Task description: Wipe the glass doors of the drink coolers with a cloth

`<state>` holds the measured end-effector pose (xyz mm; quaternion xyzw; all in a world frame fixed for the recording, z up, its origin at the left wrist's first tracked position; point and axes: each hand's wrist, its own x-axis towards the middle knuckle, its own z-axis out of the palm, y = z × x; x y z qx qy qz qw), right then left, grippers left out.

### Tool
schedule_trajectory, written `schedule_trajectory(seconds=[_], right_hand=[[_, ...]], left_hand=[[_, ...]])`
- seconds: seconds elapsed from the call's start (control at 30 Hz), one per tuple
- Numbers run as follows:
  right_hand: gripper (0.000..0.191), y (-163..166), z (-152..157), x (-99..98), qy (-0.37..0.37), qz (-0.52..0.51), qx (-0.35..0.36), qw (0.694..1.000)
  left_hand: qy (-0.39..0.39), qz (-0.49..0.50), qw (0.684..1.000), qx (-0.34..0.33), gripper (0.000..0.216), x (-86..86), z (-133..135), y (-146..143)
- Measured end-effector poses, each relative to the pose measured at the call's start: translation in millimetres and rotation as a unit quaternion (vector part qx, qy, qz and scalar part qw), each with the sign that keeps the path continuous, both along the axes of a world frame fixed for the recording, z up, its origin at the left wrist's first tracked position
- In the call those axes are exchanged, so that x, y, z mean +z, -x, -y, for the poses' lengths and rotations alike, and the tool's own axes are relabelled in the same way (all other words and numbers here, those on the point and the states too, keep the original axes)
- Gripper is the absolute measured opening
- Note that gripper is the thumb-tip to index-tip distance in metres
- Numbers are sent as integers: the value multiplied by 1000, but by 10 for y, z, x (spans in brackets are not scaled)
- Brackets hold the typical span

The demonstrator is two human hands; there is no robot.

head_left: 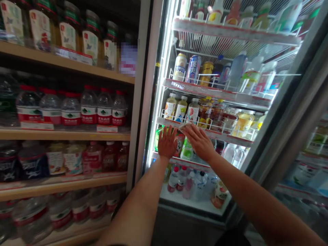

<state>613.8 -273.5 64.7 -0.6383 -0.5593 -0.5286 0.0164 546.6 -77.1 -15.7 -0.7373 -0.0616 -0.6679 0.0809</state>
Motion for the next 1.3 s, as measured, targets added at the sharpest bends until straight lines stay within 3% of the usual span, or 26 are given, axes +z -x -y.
schedule_trajectory(seconds=[0.2, 0.33, 0.4, 0.57, 0.6, 0.7, 0.77, 0.9, 0.97, 1.17, 1.3], right_hand=[[61, -88, 121, 40, -169, -25, -22, 985], [68, -94, 264, -166, -10, 8, 1, 1000], [70, -120, 344, -216, 14, 12, -3, 1000], [70, -205, 507, -290, -162, -29, -26, 986], [70, -208, 537, -340, -148, -30, -26, 988], [70, -205, 634, -501, -7, -19, -20, 1000], [71, -226, 695, -551, 26, -19, -24, 999], [72, -303, 744, -563, -141, -45, -27, 989], [73, -301, 732, -640, -169, -61, -22, 983], [75, -150, 706, -1045, 76, -58, 12, 995], [70, -113, 662, -1172, 57, -66, -14, 996]], left_hand=[[11, -14, 1000, -6, 57, -2, -2, 3], [12, -11, 1000, -3, 57, -11, -10, 0], [9, -9, 1000, 0, 58, -14, -14, -2], [2, -7, 1000, 9, 59, -13, -12, -4], [2, -6, 1000, 8, 59, -12, -11, -4], [4, -8, 1000, 3, 60, -11, -9, -6], [6, -10, 1000, -3, 60, -10, -12, -6], [12, -16, 1000, -10, 60, -8, -10, 0], [24, -26, 999, -13, 60, -7, -3, 1], [38, -31, 999, -20, 57, -6, 4, -16], [21, -15, 999, -21, 57, -6, -1, -21]])
